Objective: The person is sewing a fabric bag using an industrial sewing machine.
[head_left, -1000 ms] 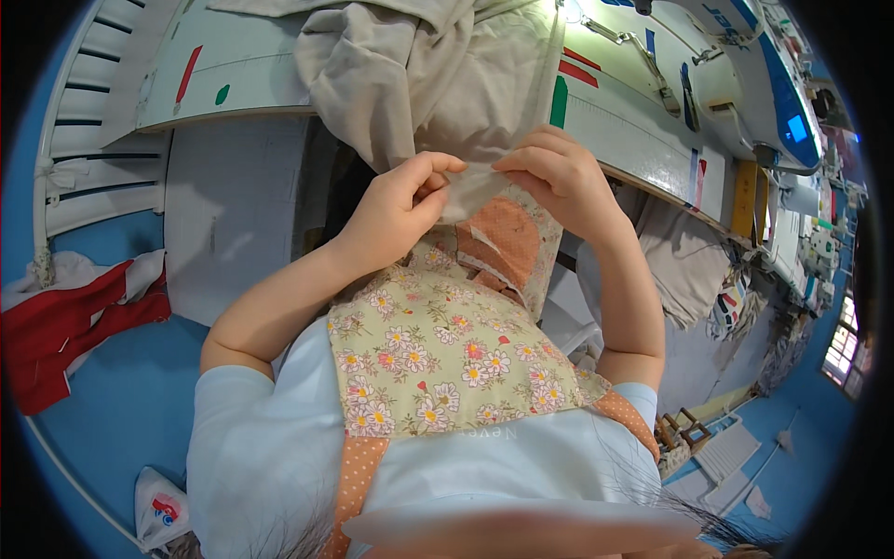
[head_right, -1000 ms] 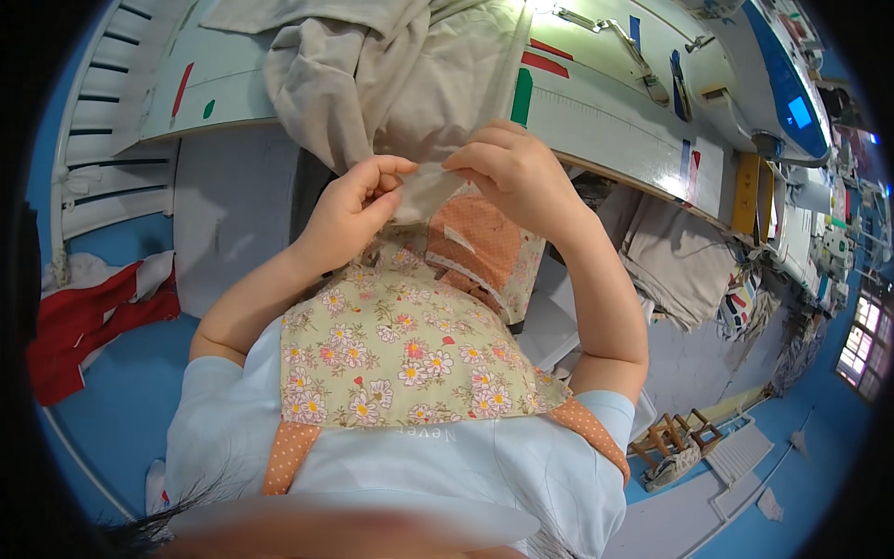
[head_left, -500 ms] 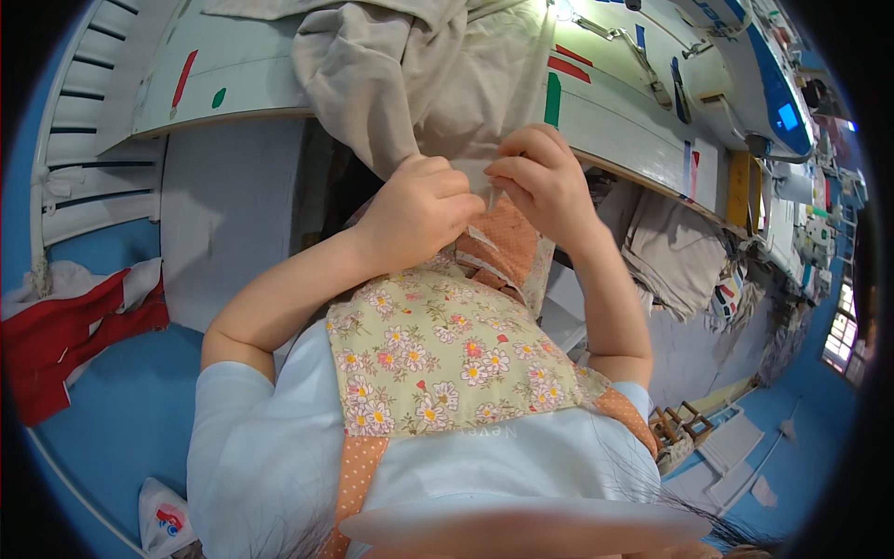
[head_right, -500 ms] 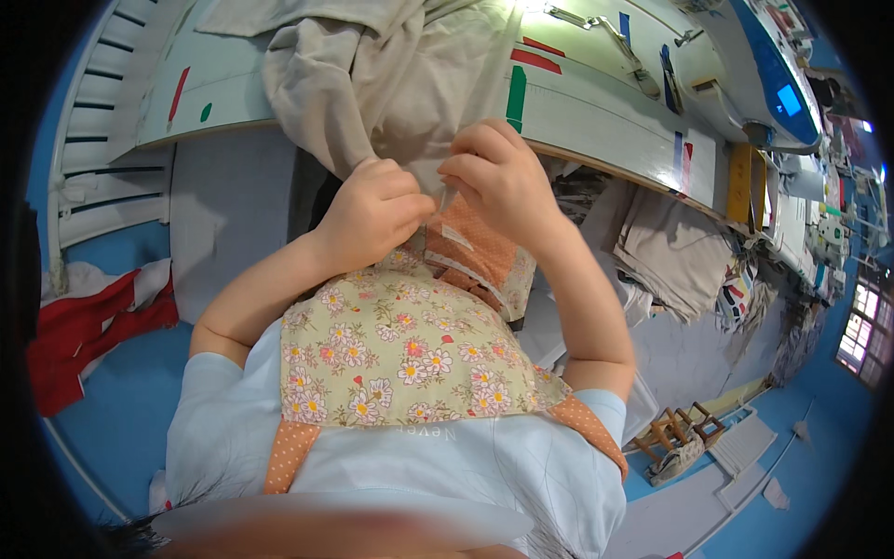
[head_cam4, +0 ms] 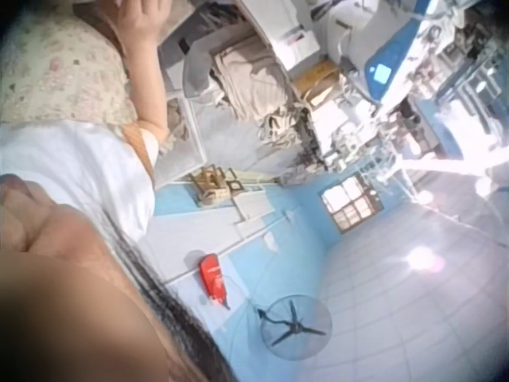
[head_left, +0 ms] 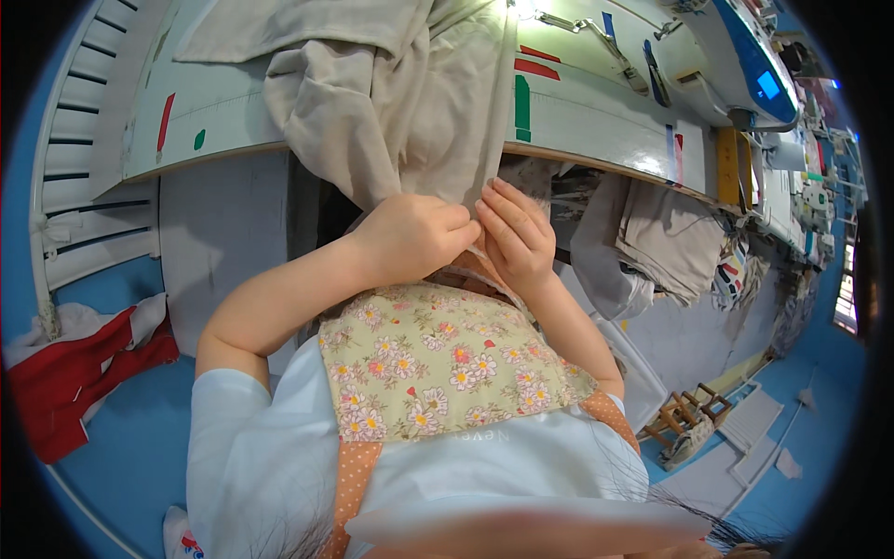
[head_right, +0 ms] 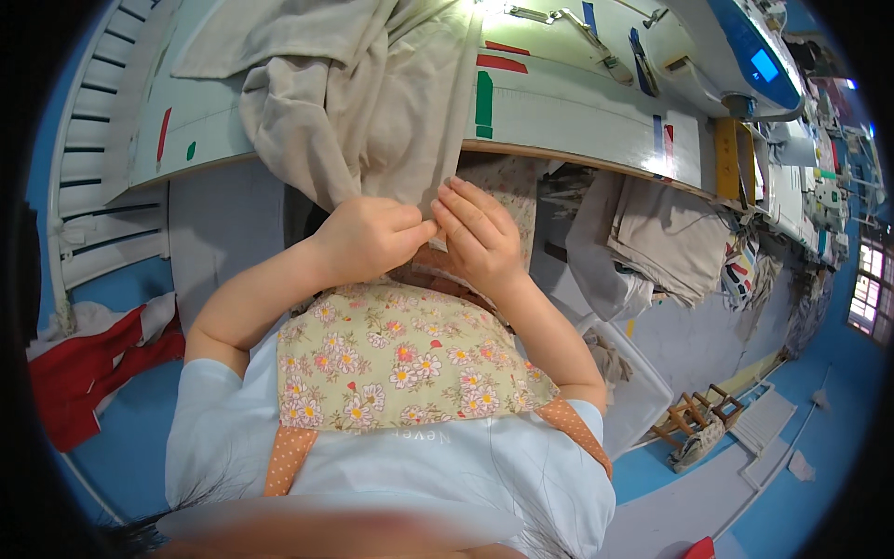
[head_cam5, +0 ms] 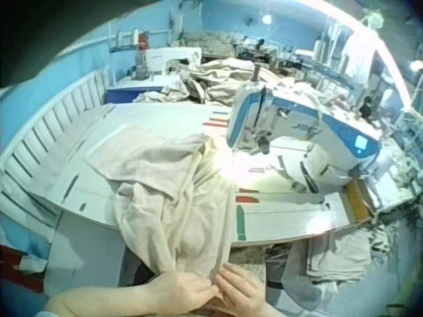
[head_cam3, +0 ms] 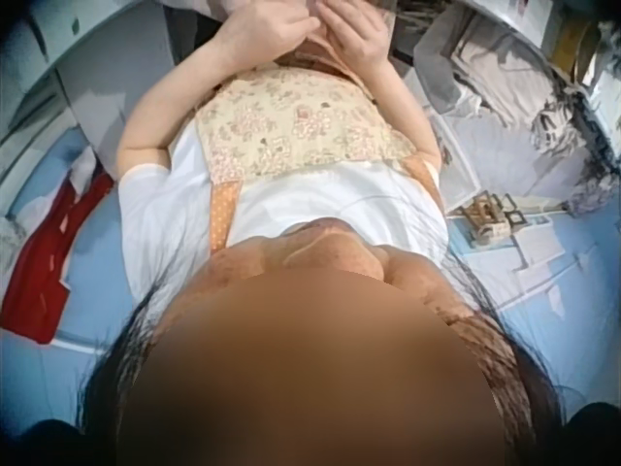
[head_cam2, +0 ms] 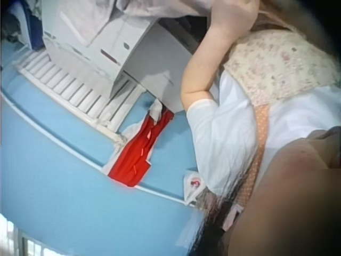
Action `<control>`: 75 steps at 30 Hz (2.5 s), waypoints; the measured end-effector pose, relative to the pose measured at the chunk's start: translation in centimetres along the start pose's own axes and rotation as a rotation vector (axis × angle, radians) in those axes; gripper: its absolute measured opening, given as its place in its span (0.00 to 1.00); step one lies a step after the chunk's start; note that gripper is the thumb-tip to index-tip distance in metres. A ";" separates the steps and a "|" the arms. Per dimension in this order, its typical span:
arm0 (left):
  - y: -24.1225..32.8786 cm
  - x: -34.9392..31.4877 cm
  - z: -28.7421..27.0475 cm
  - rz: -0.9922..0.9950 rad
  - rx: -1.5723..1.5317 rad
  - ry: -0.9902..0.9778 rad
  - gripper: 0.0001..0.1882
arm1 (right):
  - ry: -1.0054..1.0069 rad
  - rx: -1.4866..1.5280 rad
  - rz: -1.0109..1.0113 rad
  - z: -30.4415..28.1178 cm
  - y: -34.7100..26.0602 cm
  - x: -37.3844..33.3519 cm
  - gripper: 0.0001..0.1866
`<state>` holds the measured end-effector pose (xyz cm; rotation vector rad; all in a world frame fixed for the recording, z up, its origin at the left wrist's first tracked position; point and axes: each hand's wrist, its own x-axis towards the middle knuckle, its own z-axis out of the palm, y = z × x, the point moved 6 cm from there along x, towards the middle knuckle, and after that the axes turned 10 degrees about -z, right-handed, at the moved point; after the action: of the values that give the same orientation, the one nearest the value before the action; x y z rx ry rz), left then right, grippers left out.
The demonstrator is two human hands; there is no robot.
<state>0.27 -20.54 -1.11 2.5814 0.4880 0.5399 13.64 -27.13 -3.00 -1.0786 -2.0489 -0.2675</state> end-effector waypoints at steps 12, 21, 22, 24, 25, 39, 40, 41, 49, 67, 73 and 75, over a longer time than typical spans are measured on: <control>-0.1 4.4 -4.4 0.054 -0.229 -0.194 0.04 | 0.061 0.049 -0.010 -2.5 0.8 2.7 0.14; -10.4 13.2 -2.7 -0.269 0.219 0.019 0.10 | 0.095 0.118 0.074 -2.9 0.5 3.7 0.12; -10.5 13.5 -2.6 -0.326 0.299 -0.056 0.14 | 0.088 0.136 0.093 -2.8 0.6 3.3 0.12; -10.5 12.8 -2.2 -0.385 0.377 -0.136 0.19 | 0.072 0.146 0.134 -2.2 0.7 2.2 0.12; -9.8 11.8 -2.2 -0.237 0.393 -0.081 0.20 | 0.058 0.156 0.174 -1.8 0.8 1.6 0.12; -8.0 9.0 -2.4 0.135 0.333 -0.022 0.21 | 0.048 0.165 0.233 -1.0 1.6 0.7 0.14; -7.9 9.1 -2.5 0.144 0.332 -0.039 0.21 | 0.047 0.162 0.232 -1.0 1.7 0.7 0.14; -7.8 9.2 -2.6 0.153 0.332 -0.056 0.21 | 0.048 0.159 0.230 -1.1 1.8 0.8 0.14; -7.7 9.6 -2.0 0.091 0.273 -0.035 0.22 | -0.072 0.193 0.189 -2.6 2.6 1.0 0.10; -9.9 11.5 -2.6 0.042 0.161 -0.127 0.27 | -0.111 0.280 0.194 -0.8 5.3 0.9 0.14; -11.2 12.8 -3.2 0.071 0.159 -0.148 0.28 | -0.098 0.250 0.180 -1.0 5.7 2.1 0.13; -11.2 12.8 -3.0 0.086 0.153 -0.155 0.27 | -0.096 0.238 0.182 -0.9 5.9 2.3 0.14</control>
<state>7.19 -4.76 -0.56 2.7740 0.3809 0.3389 17.88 -22.54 -1.68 -1.1364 -1.9906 0.1193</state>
